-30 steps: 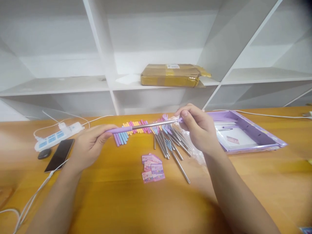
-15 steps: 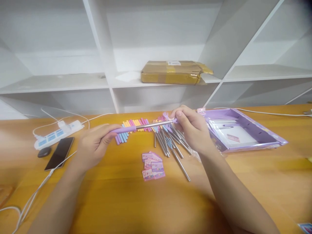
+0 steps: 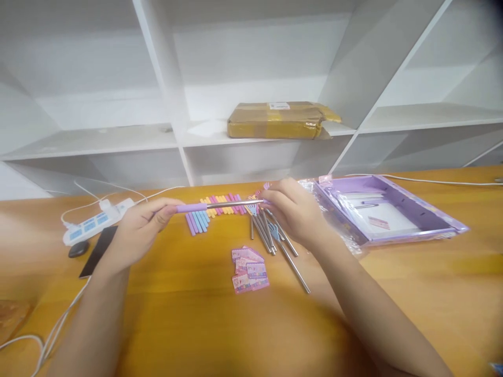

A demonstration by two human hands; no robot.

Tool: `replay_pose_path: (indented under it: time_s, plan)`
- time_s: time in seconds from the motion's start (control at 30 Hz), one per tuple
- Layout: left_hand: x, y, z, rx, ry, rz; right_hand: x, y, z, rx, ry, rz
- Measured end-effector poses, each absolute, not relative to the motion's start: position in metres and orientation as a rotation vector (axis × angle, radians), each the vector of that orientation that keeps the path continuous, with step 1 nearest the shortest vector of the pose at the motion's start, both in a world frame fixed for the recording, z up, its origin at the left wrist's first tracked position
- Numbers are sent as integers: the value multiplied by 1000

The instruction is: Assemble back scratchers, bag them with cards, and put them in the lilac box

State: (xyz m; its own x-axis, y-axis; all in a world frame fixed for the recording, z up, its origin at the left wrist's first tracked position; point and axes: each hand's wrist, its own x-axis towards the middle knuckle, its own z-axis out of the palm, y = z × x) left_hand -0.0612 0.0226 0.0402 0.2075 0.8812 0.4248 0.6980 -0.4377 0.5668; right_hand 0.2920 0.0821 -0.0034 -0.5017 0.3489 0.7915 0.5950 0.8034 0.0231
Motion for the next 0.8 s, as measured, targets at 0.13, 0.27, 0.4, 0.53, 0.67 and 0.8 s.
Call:
replay_pose_path:
  time_s: [0.13, 0.27, 0.4, 0.53, 0.67, 0.8]
  plan:
    - [-55, 20, 38, 2245, 1472, 1002, 304, 77, 3, -642, -2217, -410]
    - [-47, 20, 31, 2305, 1433, 1042, 313, 65, 17, -623, -2234, -235]
    - [-43, 19, 30, 2405, 1283, 1064, 314, 55, 28, -600, -2196, -60]
    - [-44, 16, 31, 2495, 1200, 1094, 314, 50, 31, -588, -2194, -14]
    - [-42, 16, 24, 2567, 1142, 1132, 319, 46, 34, -604, -2201, 38]
    - [-37, 15, 20, 2615, 1078, 1164, 316, 42, 36, -618, -2237, 101]
